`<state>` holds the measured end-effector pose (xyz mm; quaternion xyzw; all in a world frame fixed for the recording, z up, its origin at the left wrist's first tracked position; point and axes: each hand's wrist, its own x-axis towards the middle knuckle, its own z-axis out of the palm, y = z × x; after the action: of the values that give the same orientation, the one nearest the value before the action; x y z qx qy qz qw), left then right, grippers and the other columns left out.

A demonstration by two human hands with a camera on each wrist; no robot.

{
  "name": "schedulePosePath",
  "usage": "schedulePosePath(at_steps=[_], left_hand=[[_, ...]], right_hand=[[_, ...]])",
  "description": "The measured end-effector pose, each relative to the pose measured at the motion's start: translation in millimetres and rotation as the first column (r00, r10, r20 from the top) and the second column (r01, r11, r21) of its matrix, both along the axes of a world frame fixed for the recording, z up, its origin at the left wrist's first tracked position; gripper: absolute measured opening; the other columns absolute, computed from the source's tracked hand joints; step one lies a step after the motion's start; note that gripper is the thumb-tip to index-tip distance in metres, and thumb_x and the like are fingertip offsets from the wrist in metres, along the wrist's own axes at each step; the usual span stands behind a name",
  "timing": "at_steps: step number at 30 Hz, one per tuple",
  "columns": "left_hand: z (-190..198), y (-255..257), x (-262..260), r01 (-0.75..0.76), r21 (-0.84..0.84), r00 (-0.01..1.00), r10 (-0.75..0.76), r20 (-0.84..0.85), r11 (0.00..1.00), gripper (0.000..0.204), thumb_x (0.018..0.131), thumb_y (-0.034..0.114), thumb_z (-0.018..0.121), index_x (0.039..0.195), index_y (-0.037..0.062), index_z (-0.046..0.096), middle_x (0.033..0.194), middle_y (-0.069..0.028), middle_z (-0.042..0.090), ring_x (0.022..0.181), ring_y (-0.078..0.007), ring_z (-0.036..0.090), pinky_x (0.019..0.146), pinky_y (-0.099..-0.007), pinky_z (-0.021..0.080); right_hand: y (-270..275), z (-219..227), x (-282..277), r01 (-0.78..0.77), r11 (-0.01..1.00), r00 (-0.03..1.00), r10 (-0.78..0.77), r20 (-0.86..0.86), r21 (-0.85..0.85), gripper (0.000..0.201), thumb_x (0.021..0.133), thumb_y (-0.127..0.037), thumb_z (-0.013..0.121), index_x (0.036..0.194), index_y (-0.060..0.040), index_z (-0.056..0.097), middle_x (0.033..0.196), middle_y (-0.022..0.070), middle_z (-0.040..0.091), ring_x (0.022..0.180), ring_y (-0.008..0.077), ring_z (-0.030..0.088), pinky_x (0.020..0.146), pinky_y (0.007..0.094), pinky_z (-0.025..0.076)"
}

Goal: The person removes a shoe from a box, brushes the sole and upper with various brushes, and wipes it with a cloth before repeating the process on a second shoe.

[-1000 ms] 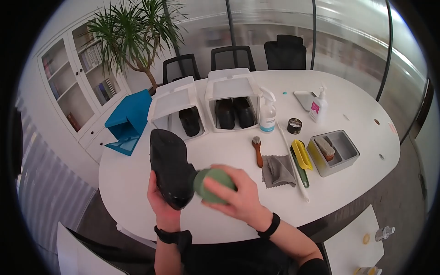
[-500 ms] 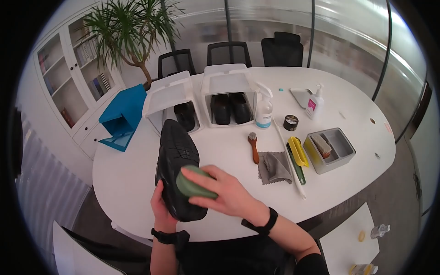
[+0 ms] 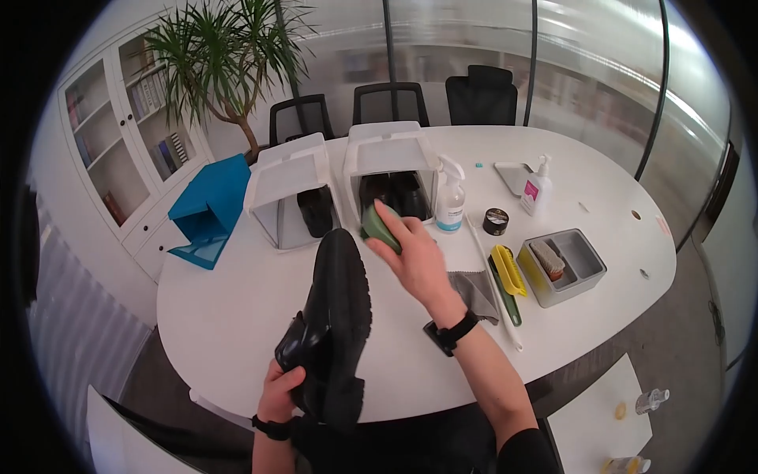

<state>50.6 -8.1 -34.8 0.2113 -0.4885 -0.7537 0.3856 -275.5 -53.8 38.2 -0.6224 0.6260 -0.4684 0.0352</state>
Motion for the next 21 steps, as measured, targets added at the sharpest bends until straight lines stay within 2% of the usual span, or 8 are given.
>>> schedulePosePath(at_steps=[2,3,5,6,9,11,20,21], left_hand=[[37,1,-7,-0.025,-0.406,0.945,0.154,0.289,0.914,0.038,0.099,0.012,0.07,0.135,-0.0002,0.065,0.114,-0.0043,0.074,0.101,-0.0161,0.068,0.09,-0.0333,0.053],[54,-5,-7,0.127,-0.553,0.844,0.204,0.497,0.823,0.028,0.097,0.014,0.071,0.122,0.0014,0.071,0.099,-0.0102,0.075,0.092,-0.0236,0.07,0.088,-0.0389,0.052],[59,-21,-16,0.318,-0.882,0.709,0.531,0.464,0.347,0.021,0.093,0.015,0.072,0.111,0.0033,0.073,0.087,-0.0164,0.073,0.09,-0.0327,0.07,0.089,-0.044,0.051],[66,-22,-23,0.406,-0.892,0.62,0.657,0.429,0.2,0.019,0.087,0.01,0.069,0.103,0.0009,0.074,0.085,-0.0167,0.072,0.088,-0.0368,0.068,0.093,-0.0457,0.05],[51,-33,-33,0.589,-0.806,0.509,0.746,0.429,0.061,0.014,0.082,0.006,0.066,0.092,0.0007,0.074,0.086,-0.0148,0.073,0.089,-0.0319,0.069,0.095,-0.0447,0.051],[30,-38,-40,0.58,-0.814,0.524,0.746,0.411,0.041,0.011,0.08,0.005,0.065,0.087,0.0013,0.074,0.085,-0.0141,0.072,0.089,-0.0315,0.069,0.097,-0.0446,0.05],[9,-36,-45,0.687,-0.726,0.364,0.857,0.364,0.016,0.008,0.077,0.006,0.067,0.081,0.0041,0.073,0.082,-0.0127,0.07,0.09,-0.0279,0.069,0.099,-0.0417,0.049],[8,-36,-46,0.705,-0.708,0.311,0.883,0.352,0.034,0.009,0.076,0.006,0.067,0.082,0.0042,0.074,0.083,-0.0131,0.07,0.09,-0.0272,0.069,0.098,-0.0407,0.049]], right_hand=[[-6,-20,-17,0.015,0.998,0.993,-0.008,0.114,-0.053,0.063,0.1,-0.03,0.072,0.154,-0.0063,0.049,0.128,0.0166,0.066,0.111,0.0263,0.068,0.097,0.0358,0.053],[-8,-27,-21,0.039,0.994,0.973,-0.015,0.231,-0.101,0.062,0.102,-0.031,0.069,0.154,-0.0046,0.048,0.129,0.0168,0.068,0.112,0.0235,0.068,0.098,0.0342,0.053],[20,6,-7,-0.003,0.995,0.826,0.059,0.56,-0.1,0.059,0.103,-0.027,0.07,0.153,-0.0047,0.05,0.136,0.0172,0.067,0.12,0.0167,0.064,0.1,0.0309,0.051],[24,8,-5,0.008,0.983,0.877,0.082,0.473,-0.185,0.059,0.101,-0.026,0.072,0.153,-0.0053,0.051,0.133,0.0164,0.067,0.117,0.0181,0.066,0.098,0.0314,0.052],[26,3,-5,-0.062,0.949,0.992,0.092,0.085,-0.308,0.06,0.096,-0.024,0.077,0.151,-0.0128,0.055,0.124,0.0141,0.068,0.107,0.0253,0.07,0.092,0.0344,0.055],[41,6,10,0.006,0.988,0.998,-0.017,-0.069,-0.157,0.06,0.091,-0.031,0.08,0.147,-0.0239,0.06,0.116,0.0132,0.066,0.099,0.0331,0.069,0.085,0.04,0.058],[47,-46,0,0.126,0.992,0.985,-0.122,-0.124,0.031,0.059,0.097,-0.037,0.073,0.15,-0.0176,0.055,0.12,0.0136,0.068,0.096,0.0296,0.069,0.082,0.038,0.058],[43,-50,-7,-0.025,0.994,0.948,-0.011,0.317,0.11,0.057,0.101,-0.039,0.069,0.149,-0.0128,0.054,0.115,0.0123,0.07,0.087,0.024,0.069,0.073,0.0344,0.056]])
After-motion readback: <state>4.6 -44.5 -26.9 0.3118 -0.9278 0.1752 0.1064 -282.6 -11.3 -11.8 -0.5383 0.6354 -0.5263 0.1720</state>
